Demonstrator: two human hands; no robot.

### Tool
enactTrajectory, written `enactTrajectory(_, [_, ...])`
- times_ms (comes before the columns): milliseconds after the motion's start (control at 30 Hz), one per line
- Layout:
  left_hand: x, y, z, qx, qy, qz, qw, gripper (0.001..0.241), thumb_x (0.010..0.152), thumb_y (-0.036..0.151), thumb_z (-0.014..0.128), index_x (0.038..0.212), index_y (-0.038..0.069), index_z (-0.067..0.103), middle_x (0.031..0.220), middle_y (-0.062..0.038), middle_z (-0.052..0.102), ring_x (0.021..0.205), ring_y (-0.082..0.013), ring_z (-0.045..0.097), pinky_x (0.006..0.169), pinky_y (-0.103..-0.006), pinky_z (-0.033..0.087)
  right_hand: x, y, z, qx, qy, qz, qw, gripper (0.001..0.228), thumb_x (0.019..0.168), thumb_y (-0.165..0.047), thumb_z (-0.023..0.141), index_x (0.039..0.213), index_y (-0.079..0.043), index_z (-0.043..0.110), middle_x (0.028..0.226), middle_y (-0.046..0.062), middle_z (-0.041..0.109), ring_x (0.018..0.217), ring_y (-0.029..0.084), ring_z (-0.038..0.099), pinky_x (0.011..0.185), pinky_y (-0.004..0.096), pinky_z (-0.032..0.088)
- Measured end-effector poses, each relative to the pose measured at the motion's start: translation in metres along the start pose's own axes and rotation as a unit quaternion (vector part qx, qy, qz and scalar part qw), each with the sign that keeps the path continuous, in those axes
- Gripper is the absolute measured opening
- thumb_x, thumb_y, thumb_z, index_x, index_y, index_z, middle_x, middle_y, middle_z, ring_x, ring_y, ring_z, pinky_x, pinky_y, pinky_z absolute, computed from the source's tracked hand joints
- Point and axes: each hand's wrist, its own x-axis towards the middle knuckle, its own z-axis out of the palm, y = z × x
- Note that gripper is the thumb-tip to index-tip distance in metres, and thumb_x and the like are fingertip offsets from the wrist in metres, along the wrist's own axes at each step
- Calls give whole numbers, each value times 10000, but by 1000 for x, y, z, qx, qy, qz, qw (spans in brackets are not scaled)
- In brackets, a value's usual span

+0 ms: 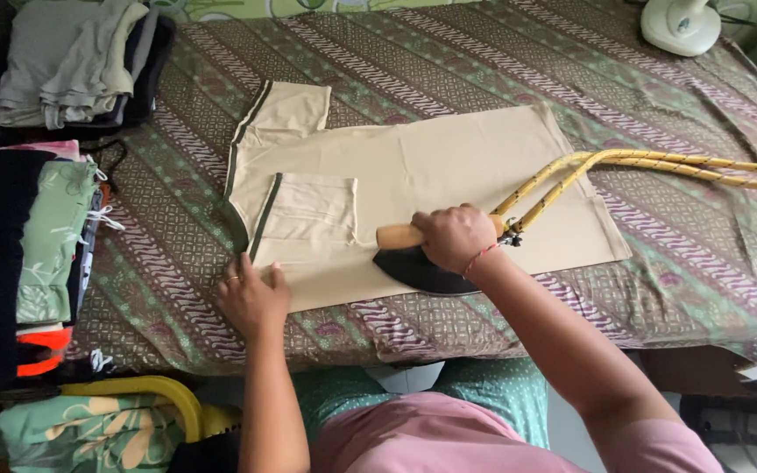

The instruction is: The person irons a beige short-sleeved shirt on a patterned ironing board. They use a charcoal iron to press the sleeves, body, and collar, then fold the shirt in half and continue ironing the folded edges.

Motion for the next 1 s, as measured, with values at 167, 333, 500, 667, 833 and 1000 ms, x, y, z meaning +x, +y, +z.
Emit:
enactTrajectory(167, [4,-43,33,18,93,14,995,459,785,470,786,1127,163,776,1020,-117,672,939,-380,641,777,-518,483,-3,-3,5,-10,61,-34,998,192,836,-410,569,982,-333,667,707,-64,712,709,164,747,731,359,579])
enactTrajectory(333, [9,-54,32,-14,136,34,990,337,738,352,838,1012,165,785,891,-105,645,832,-360,654,757,-486,513,15,-11,4,25,25,0,999,193,918,-389,514,961,-277,665,691,-15,696,696,227,748,703,404,585])
enactTrajectory(500, [7,-52,30,-34,152,40,987,265,741,325,857,956,207,757,875,-78,632,813,-337,646,751,-462,508,17,-18,-7,46,19,-22,999,174,851,-381,553,937,-274,659,697,-10,701,729,229,756,736,418,585])
enactTrajectory(667, [10,-11,-26,-181,47,-97,978,197,903,229,739,1038,94,690,900,-194,687,863,-478,677,754,-577,519,21,-29,-18,-12,14,-51,999,200,980,-354,515,1024,-284,697,714,-23,722,711,184,751,734,360,598])
enactTrajectory(833, [8,-45,20,-76,110,-36,990,213,809,292,839,892,160,694,861,-58,622,840,-319,655,746,-447,541,33,-32,1,-8,78,-16,997,158,917,-350,567,968,-288,704,648,-17,685,644,227,739,671,403,580])
enactTrajectory(1000, [2,-65,13,-120,91,20,988,244,751,262,838,890,125,692,881,-121,617,868,-387,655,744,-503,539,21,-33,-24,25,25,-49,998,224,959,-383,507,961,-264,697,692,6,715,703,229,759,748,411,596])
